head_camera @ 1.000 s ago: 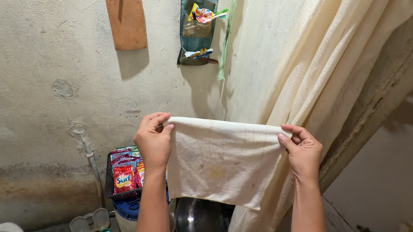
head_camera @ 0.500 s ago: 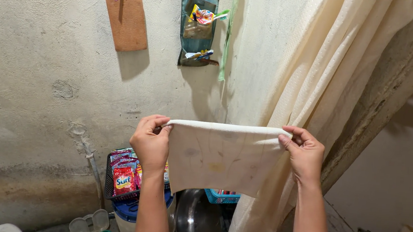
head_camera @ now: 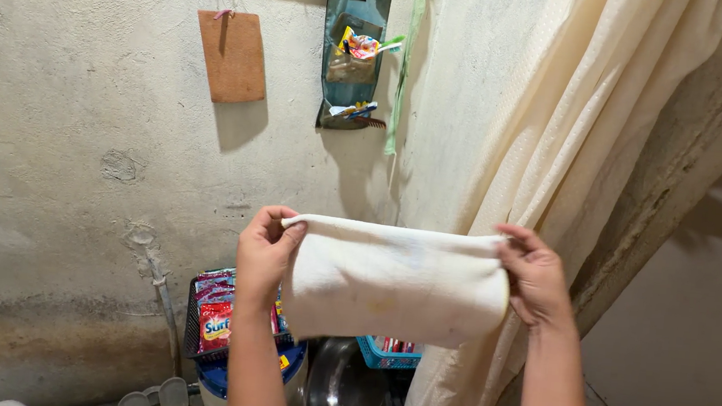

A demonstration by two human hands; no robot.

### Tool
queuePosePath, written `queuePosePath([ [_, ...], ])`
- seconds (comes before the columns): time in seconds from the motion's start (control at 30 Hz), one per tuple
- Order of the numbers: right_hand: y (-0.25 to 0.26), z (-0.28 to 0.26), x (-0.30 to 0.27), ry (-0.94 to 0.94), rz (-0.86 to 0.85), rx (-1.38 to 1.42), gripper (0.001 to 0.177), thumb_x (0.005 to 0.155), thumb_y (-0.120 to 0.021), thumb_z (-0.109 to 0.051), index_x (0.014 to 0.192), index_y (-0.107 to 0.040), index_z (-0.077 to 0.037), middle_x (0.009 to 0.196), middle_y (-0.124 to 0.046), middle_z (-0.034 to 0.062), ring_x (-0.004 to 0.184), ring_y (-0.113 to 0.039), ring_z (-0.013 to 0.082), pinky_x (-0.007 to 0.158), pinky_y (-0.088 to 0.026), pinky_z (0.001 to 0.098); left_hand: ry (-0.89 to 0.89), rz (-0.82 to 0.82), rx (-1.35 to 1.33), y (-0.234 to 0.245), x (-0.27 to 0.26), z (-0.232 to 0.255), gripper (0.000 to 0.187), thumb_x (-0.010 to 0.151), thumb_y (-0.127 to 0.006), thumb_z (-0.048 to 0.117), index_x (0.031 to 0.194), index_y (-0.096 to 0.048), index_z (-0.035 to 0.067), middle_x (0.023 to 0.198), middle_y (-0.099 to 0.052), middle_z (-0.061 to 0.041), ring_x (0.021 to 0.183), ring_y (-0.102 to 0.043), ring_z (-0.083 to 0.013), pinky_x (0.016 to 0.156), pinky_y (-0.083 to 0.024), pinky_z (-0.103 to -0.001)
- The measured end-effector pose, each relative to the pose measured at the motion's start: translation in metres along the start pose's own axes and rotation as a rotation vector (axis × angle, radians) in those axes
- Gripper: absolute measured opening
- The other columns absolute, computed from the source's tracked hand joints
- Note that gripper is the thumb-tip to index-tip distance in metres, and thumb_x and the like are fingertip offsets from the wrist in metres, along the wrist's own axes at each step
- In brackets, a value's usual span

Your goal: The person removes small packets of laundry detergent from a white plastic bag and places them into a black plastic basket on a bucket. They then fold white towels and hang them on a line in the bathroom.

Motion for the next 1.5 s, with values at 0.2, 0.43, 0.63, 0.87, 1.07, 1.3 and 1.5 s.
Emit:
queuePosePath([
  [0.2,-0.024,0.022,0.025,0.033,0.05,-0.337,0.022,0.087,-0.075,-0.001,0.109,-0.077,0.001,0.081,-0.073,0.0019,0.069,-0.063,0.009,0.064,-0.053,0.0246,-0.063,0.219,0.024,-0.01,0.014,-0.002,0.017,0.088,-0.075,0.005,0.104,-0.07,0.001,0.087,-0.072,-0.003,0.074,-0.062,-0.0073,0.066,-0.052,-0.022],
  [0.43,-0.056,0.011,0.043,0.269,-0.034,-0.489,0.036,0.078,-0.079,0.004,0.114,-0.076,-0.003,0.081,-0.066,-0.0023,0.072,-0.057,0.0059,0.065,-0.049,0.0211,-0.184,0.307,-0.097,-0.01,0.045,0.002,0.019,0.089,-0.078,0.004,0.105,-0.069,0.001,0.089,-0.071,-0.002,0.076,-0.062,-0.0052,0.069,-0.052,-0.02],
  [0.63,-0.062,0.005,0.054,0.441,-0.064,-0.593,0.018,0.085,-0.082,-0.003,0.102,-0.077,0.001,0.097,-0.065,0.0019,0.089,-0.059,0.0087,0.077,-0.049,0.0221,-0.209,0.296,-0.122,0.018,0.053,0.014,0.014,0.091,-0.077,0.006,0.102,-0.068,0.003,0.088,-0.069,0.001,0.075,-0.06,-0.0055,0.068,-0.051,-0.02],
  [0.87,-0.068,0.021,0.064,-0.037,-0.314,0.051,0.017,0.09,-0.074,-0.008,0.105,-0.068,-0.003,0.088,-0.068,0.0008,0.077,-0.061,0.0069,0.07,-0.05,0.0209,-0.096,0.029,-0.313,0.045,0.048,0.04,0.013,0.093,-0.072,0.008,0.105,-0.068,0.004,0.093,-0.069,-0.001,0.083,-0.063,-0.0074,0.073,-0.053,-0.021],
  [1.07,-0.081,0.025,0.061,-0.049,-0.389,0.099,0.015,0.091,-0.077,-0.011,0.102,-0.07,-0.004,0.081,-0.066,-0.0017,0.07,-0.056,0.0043,0.062,-0.045,0.0182,-0.081,0.1,-0.317,0.052,0.057,0.047,0.017,0.093,-0.074,0.008,0.107,-0.07,0.001,0.091,-0.069,0.0,0.082,-0.062,-0.0062,0.074,-0.053,-0.02],
  [1.3,-0.097,0.026,0.06,-0.061,-0.219,-0.251,0.018,0.088,-0.076,-0.02,0.095,-0.07,-0.004,0.077,-0.068,0.0007,0.062,-0.06,0.0076,0.054,-0.049,0.0246,-0.083,0.206,-0.064,0.052,0.058,0.041,0.014,0.093,-0.075,0.009,0.103,-0.071,0.0,0.084,-0.066,0.002,0.072,-0.055,-0.0046,0.064,-0.047,-0.02],
  [1.5,-0.099,0.024,0.062,-0.018,-0.166,-0.331,0.019,0.09,-0.076,-0.019,0.096,-0.072,-0.002,0.072,-0.066,0.0025,0.057,-0.057,0.0096,0.048,-0.047,0.0277,-0.105,0.206,-0.136,0.052,0.075,0.028,0.013,0.093,-0.074,0.009,0.103,-0.071,0.001,0.084,-0.067,0.003,0.071,-0.057,-0.0031,0.063,-0.047,-0.019],
])
Point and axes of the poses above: each hand's wrist, its own x-axis towards the middle knuckle, its own y-axis out of the back of the hand, z = x × y, the point moved 3 cm from there along x, towards the middle knuckle
